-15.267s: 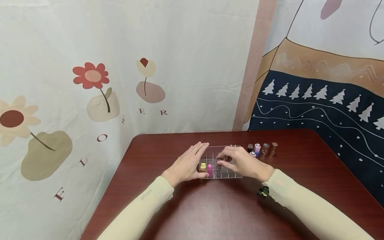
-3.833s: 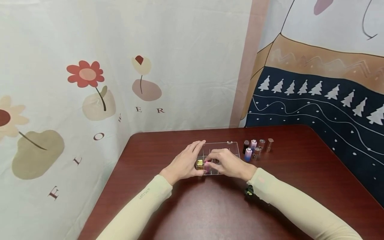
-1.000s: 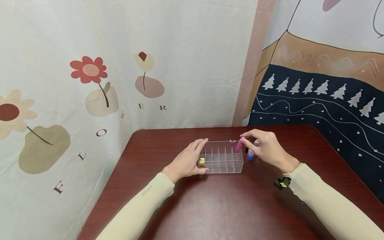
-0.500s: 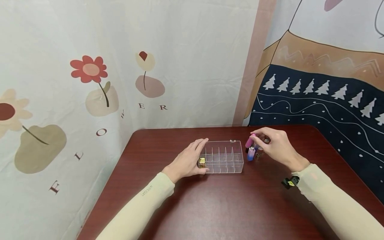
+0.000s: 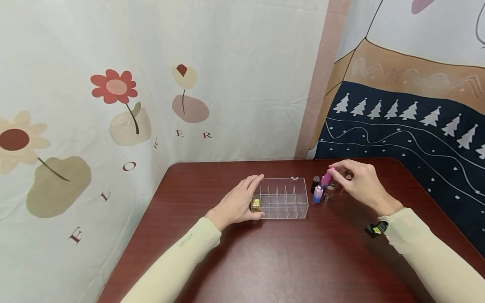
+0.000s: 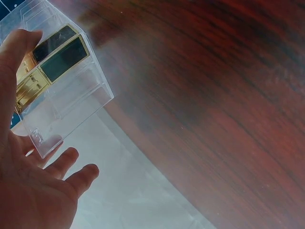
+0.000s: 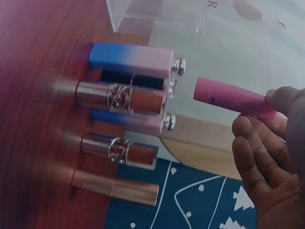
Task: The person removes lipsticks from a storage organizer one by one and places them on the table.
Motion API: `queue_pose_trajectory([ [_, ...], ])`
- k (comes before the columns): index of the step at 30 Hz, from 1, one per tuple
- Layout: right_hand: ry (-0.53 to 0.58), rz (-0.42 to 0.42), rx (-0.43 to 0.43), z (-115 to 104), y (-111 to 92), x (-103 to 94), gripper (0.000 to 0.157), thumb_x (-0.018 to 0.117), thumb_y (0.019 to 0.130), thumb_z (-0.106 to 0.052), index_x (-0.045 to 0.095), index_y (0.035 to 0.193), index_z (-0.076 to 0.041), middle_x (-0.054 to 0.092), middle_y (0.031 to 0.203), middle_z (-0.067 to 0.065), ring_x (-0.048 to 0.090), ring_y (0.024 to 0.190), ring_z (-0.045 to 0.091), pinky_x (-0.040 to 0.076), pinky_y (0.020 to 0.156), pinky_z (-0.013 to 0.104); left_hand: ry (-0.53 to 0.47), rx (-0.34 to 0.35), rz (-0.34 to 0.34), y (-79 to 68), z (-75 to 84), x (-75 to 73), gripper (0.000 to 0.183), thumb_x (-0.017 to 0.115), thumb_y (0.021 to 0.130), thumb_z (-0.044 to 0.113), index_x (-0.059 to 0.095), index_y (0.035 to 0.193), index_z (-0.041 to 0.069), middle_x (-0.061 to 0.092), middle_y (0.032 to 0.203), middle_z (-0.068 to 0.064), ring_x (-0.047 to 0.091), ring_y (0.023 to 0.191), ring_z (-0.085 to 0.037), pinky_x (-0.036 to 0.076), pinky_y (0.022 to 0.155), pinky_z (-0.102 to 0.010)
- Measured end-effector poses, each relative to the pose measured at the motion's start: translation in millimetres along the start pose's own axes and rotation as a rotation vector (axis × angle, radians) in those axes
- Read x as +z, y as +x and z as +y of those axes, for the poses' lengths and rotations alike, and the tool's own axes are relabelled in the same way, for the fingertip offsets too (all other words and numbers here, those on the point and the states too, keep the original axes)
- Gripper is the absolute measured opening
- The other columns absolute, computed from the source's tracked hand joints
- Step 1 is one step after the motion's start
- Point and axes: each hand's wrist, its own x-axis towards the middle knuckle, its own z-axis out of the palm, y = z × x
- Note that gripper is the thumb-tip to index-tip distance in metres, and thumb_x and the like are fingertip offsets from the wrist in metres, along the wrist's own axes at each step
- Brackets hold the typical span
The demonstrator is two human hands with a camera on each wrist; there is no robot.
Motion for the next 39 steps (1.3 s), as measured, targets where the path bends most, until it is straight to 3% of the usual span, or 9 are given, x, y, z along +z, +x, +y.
queue_pose_trajectory([
  [11, -0.049, 0.035, 0.008, 15, -6, -9.8, 0.023, 0.094, 0.097, -0.009, 0.088, 0.119, -0.010, 0.089, 0.102, 0.007, 0.069, 0.080, 0.006, 0.054, 0.077, 0.004, -0.015, -0.004, 0.001, 0.0, 0.0, -0.7, 0.129, 0.101, 0.087, 0.050, 0.028, 0.183, 0.006, 0.049, 0.177, -0.018, 0.058, 0.160, -0.039, 0.055, 0.133, -0.048],
  [16, -0.062, 0.024, 0.037, 21, -9, -13.6, 0.022, 0.093, 0.098, -0.011, 0.088, 0.120, -0.010, 0.089, 0.103, 0.008, 0.067, 0.081, 0.006, 0.054, 0.073, 0.004, -0.009, -0.001, 0.001, 0.1, 0.0, -0.9, 0.129, 0.101, 0.087, 0.051, 0.028, 0.182, 0.005, 0.050, 0.177, -0.019, 0.058, 0.160, -0.039, 0.054, 0.134, -0.048],
  [22, -0.075, 0.017, 0.059, 26, -12, -16.0, 0.023, 0.093, 0.099, -0.011, 0.088, 0.121, -0.010, 0.089, 0.105, 0.010, 0.068, 0.083, 0.008, 0.050, 0.078, -0.001, -0.016, -0.003, 0.006, -0.3, 0.2, -0.8, 0.129, 0.102, 0.086, 0.050, 0.029, 0.182, 0.005, 0.050, 0.176, -0.019, 0.058, 0.160, -0.039, 0.055, 0.133, -0.048],
  [39, -0.069, -0.064, 0.088, 37, -19, -8.6, 0.016, 0.091, 0.101, -0.014, 0.088, 0.116, -0.009, 0.089, 0.099, 0.007, 0.067, 0.078, 0.002, 0.050, 0.067, 0.007, -0.015, -0.012, -0.015, 0.3, -0.5, 0.6, 0.128, 0.101, 0.088, 0.050, 0.027, 0.183, 0.008, 0.048, 0.178, -0.017, 0.056, 0.162, -0.038, 0.054, 0.134, -0.047],
])
